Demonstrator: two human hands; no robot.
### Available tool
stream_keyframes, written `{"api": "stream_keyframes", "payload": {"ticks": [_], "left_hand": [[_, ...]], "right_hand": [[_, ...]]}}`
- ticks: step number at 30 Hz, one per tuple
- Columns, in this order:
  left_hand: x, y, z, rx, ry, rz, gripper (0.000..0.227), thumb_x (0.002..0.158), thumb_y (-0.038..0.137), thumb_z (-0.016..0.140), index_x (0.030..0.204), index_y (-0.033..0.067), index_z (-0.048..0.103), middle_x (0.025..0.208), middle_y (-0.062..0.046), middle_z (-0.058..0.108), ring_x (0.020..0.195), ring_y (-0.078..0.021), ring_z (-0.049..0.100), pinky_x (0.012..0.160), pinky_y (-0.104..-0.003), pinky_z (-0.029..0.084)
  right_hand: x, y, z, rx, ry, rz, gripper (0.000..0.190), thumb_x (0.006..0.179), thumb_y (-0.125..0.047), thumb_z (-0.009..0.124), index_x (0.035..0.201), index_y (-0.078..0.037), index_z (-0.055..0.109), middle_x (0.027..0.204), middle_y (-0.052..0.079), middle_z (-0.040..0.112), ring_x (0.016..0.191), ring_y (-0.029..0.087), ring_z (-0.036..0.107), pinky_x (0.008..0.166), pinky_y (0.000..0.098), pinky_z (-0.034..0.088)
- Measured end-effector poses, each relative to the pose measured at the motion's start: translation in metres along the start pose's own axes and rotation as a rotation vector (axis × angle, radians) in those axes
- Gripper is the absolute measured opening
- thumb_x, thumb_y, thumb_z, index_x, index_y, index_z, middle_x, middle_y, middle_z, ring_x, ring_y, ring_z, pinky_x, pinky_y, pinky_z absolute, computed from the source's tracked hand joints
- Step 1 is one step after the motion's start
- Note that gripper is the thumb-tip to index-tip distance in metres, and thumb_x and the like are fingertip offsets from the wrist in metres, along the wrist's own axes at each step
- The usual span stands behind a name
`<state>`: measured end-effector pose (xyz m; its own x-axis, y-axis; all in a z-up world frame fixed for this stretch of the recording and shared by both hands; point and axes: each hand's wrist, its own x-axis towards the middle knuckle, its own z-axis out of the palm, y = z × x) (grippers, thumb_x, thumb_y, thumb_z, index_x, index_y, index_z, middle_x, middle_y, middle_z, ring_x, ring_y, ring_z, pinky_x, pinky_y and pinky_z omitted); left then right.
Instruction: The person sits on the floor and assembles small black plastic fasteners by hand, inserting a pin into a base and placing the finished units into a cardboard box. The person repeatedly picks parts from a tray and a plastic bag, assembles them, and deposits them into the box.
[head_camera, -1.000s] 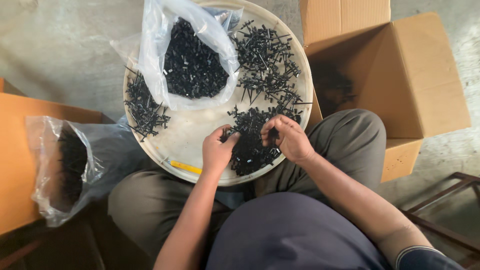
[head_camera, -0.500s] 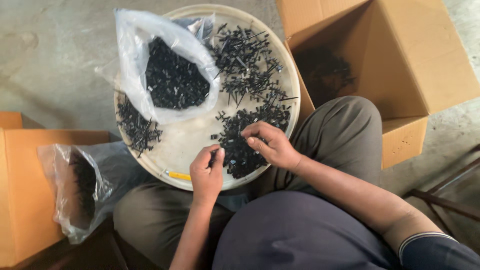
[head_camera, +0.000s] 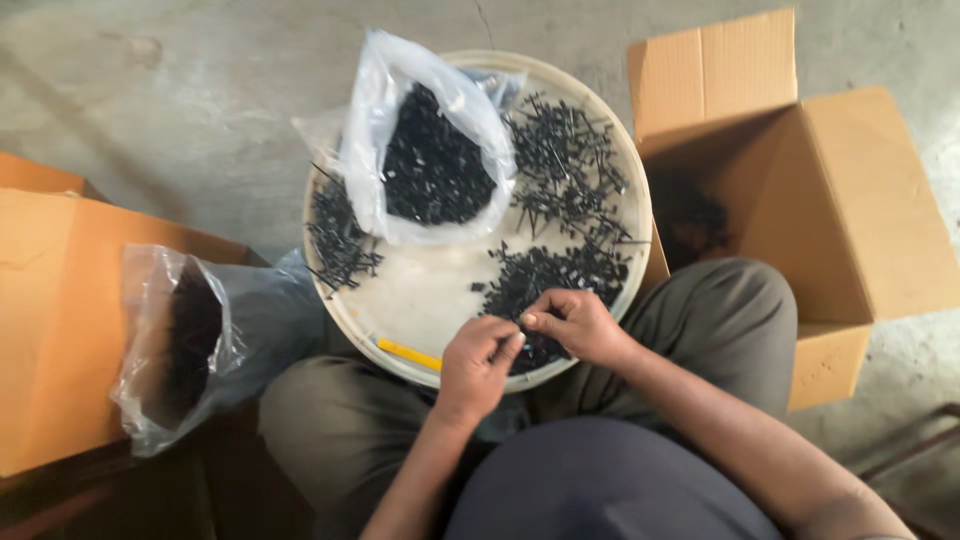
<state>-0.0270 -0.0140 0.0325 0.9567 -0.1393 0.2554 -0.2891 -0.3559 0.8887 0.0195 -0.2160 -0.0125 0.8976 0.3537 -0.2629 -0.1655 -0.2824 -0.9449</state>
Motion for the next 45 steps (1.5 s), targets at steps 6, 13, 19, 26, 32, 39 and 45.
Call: {"api": "stream_keyframes", "payload": {"ticks": [6,13,19,26,32,39,45], "left_hand": [[0.009,0.027,-0.015,0.38,0.048,0.256,0.014,0.086,0.014,0.077,0.098,0.0075,0.072,0.095,-0.004,0.067,0.084,-0.0282,0.064,0.07,-0.041,0.053],[0.005,0.021,-0.015,0.435,0.05,0.282,0.01,0.084,0.013,0.076,0.093,0.0101,0.072,0.099,-0.006,0.068,0.082,-0.0294,0.063,0.069,-0.041,0.052],[0.004,-0.008,-0.012,0.131,0.159,-0.002,0.011,0.094,0.013,0.074,0.093,0.004,0.068,0.094,-0.008,0.071,0.086,-0.0294,0.068,0.075,-0.037,0.054],[-0.007,-0.018,-0.004,0.178,0.105,0.032,0.014,0.093,0.016,0.075,0.09,0.0043,0.068,0.093,-0.007,0.072,0.084,-0.0289,0.068,0.07,-0.038,0.054],[-0.008,-0.043,0.007,-0.155,0.13,-0.544,0.026,0.102,0.024,0.071,0.089,0.0015,0.07,0.066,-0.005,0.056,0.062,-0.0134,0.047,0.057,-0.034,0.043],[-0.003,-0.048,-0.005,-0.591,0.174,-0.719,0.024,0.095,0.029,0.071,0.096,0.0044,0.074,0.069,0.005,0.057,0.054,-0.0036,0.046,0.046,-0.022,0.041],[-0.012,-0.043,-0.001,-0.58,-0.029,-0.603,0.025,0.099,0.028,0.068,0.1,0.0042,0.076,0.077,0.004,0.065,0.059,-0.0027,0.05,0.051,-0.021,0.042]], "right_hand": [[0.005,-0.001,0.02,-0.026,0.121,0.079,0.029,0.099,-0.027,0.069,0.086,-0.001,0.073,0.069,0.001,0.064,0.068,0.004,0.052,0.059,0.0278,0.049],[0.005,0.0,0.017,0.471,0.175,0.343,0.034,0.104,-0.029,0.061,0.084,-0.001,0.061,0.07,0.005,0.06,0.059,0.016,0.058,0.054,0.0339,0.051],[-0.009,-0.001,-0.003,0.877,-0.106,0.336,0.016,0.097,-0.019,0.061,0.107,-0.007,0.062,0.086,0.004,0.064,0.07,0.014,0.065,0.064,0.0316,0.057],[-0.009,-0.023,0.003,-0.243,-0.187,0.023,0.022,0.099,-0.027,0.067,0.094,-0.006,0.068,0.076,0.006,0.064,0.066,0.02,0.06,0.059,0.034,0.049],[-0.018,-0.031,0.011,-0.722,0.009,-0.778,0.02,0.096,-0.021,0.072,0.084,-0.007,0.063,0.075,0.01,0.06,0.073,0.032,0.062,0.066,0.042,0.05],[-0.009,0.007,0.009,0.665,-0.074,0.228,0.01,0.1,-0.016,0.058,0.101,-0.007,0.062,0.086,0.007,0.066,0.076,0.021,0.063,0.064,0.0366,0.052],[-0.011,0.028,0.014,0.941,-0.159,0.339,0.026,0.105,-0.025,0.053,0.116,-0.003,0.062,0.101,0.01,0.065,0.088,0.022,0.065,0.074,0.0412,0.057]]}}
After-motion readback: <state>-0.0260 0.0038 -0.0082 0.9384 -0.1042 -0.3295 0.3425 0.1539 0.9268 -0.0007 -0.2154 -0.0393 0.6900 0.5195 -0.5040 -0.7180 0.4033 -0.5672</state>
